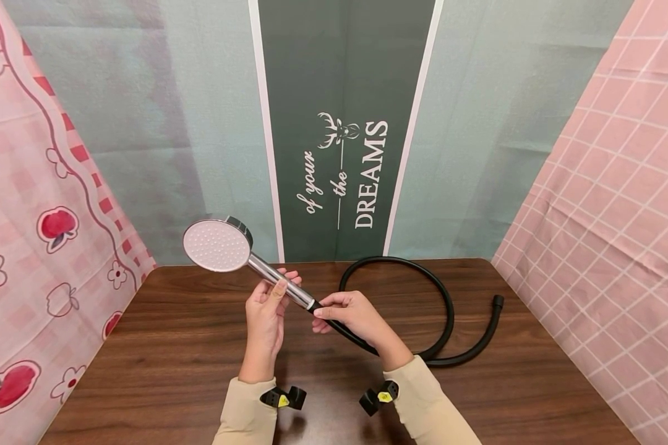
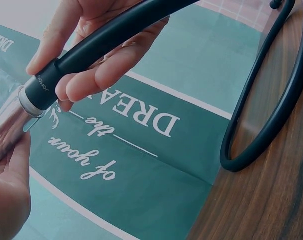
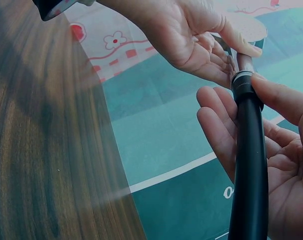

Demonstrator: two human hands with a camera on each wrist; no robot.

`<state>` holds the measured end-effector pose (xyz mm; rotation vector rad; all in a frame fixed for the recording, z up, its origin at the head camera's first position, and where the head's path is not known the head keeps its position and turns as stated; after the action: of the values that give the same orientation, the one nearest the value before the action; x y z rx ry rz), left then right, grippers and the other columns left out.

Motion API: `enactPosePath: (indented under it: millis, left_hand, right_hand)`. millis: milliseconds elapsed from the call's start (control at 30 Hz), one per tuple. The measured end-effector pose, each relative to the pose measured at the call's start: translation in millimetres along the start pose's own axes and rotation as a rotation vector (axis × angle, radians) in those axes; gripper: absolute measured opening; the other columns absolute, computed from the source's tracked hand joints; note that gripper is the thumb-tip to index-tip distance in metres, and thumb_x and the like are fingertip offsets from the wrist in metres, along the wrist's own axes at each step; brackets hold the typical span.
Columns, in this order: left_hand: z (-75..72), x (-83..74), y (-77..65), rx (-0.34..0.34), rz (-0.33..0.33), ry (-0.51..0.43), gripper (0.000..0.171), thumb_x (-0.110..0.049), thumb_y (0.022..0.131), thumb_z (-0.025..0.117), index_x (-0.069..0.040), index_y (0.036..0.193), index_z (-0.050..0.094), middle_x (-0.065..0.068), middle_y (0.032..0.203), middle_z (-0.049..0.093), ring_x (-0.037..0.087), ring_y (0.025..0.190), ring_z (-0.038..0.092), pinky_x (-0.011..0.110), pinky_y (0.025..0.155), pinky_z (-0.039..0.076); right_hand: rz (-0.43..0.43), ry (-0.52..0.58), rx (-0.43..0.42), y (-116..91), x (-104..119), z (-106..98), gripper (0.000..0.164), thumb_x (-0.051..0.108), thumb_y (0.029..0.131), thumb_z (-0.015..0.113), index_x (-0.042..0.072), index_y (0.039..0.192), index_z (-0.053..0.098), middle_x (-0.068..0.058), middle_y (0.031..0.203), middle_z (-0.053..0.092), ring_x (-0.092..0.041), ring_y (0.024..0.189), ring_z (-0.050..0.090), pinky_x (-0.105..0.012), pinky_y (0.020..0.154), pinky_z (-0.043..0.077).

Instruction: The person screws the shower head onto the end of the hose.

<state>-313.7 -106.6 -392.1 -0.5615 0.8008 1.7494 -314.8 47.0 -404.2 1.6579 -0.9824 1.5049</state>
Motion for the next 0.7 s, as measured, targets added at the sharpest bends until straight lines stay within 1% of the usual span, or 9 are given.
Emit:
enactPosePath:
  millis: [133,267,433,500,700]
  left_hand:
    - [0.2,0.0,-0.2,-0.001,-0.002,-0.002,0.012,-0.002,0.099,0.057,-0.006,0.109,0.062,0.004,0.095,0.076,0.014,0.089,0.075,0.028,0.090,0.060]
    - [0.6,0.0,-0.3,0.001,-0.004,-0.006,0.013,-0.001,0.099,0.057,-0.004,0.110,0.061,0.004,0.095,0.076,0.013,0.089,0.075,0.028,0.090,0.060]
    - [0.1,0.3,-0.2,0.000,-0.005,-0.006,0.022,-0.002,0.099,0.057,0.007,0.118,0.055,0.004,0.095,0.077,0.014,0.089,0.075,0.028,0.089,0.060]
    - [-0.3,0.6,0.0,0.001,-0.005,-0.007,0.023,-0.002,0.099,0.057,0.009,0.119,0.054,0.004,0.095,0.076,0.014,0.089,0.075,0.028,0.089,0.060]
    - [-0.6,2.2,0.3,0.010,-0.010,-0.011,0.017,-0.003,0.098,0.058,0.003,0.115,0.058,0.005,0.095,0.076,0.014,0.089,0.075,0.028,0.090,0.060]
  right_hand:
    - [-0.002,0.004,0.003,0.8,-1.4,-0.1,0.028,0.011,0.092,0.069,-0.012,0.108,0.066,-0.016,0.084,0.076,-0.016,0.075,0.075,-0.050,0.081,0.062]
    - [-0.008,0.008,0.005,1.0,-1.6,-0.4,0.029,0.012,0.092,0.069,-0.012,0.108,0.066,-0.015,0.083,0.076,-0.016,0.075,0.075,-0.046,0.079,0.063]
    - [-0.006,0.013,0.005,0.7,-0.8,-0.2,0.029,0.012,0.092,0.070,-0.012,0.108,0.066,-0.015,0.083,0.076,-0.016,0.074,0.075,-0.046,0.079,0.063]
    - [-0.006,0.014,0.006,1.1,-1.3,-0.4,0.030,0.012,0.092,0.070,-0.012,0.108,0.066,-0.016,0.084,0.076,-0.017,0.075,0.075,-0.048,0.080,0.063]
    - [0.005,0.006,0.009,0.7,-2.0,-0.5,0.030,0.013,0.092,0.070,-0.011,0.109,0.066,-0.017,0.085,0.076,-0.018,0.076,0.076,-0.048,0.081,0.063]
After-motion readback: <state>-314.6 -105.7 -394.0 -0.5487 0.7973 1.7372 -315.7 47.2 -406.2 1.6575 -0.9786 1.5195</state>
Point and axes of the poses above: each hand's wrist, its own y-axis towards the middle knuckle, its own z-axis out of the palm, x = y × z, the point moved 9 cm from there along y, towards the middle knuckle
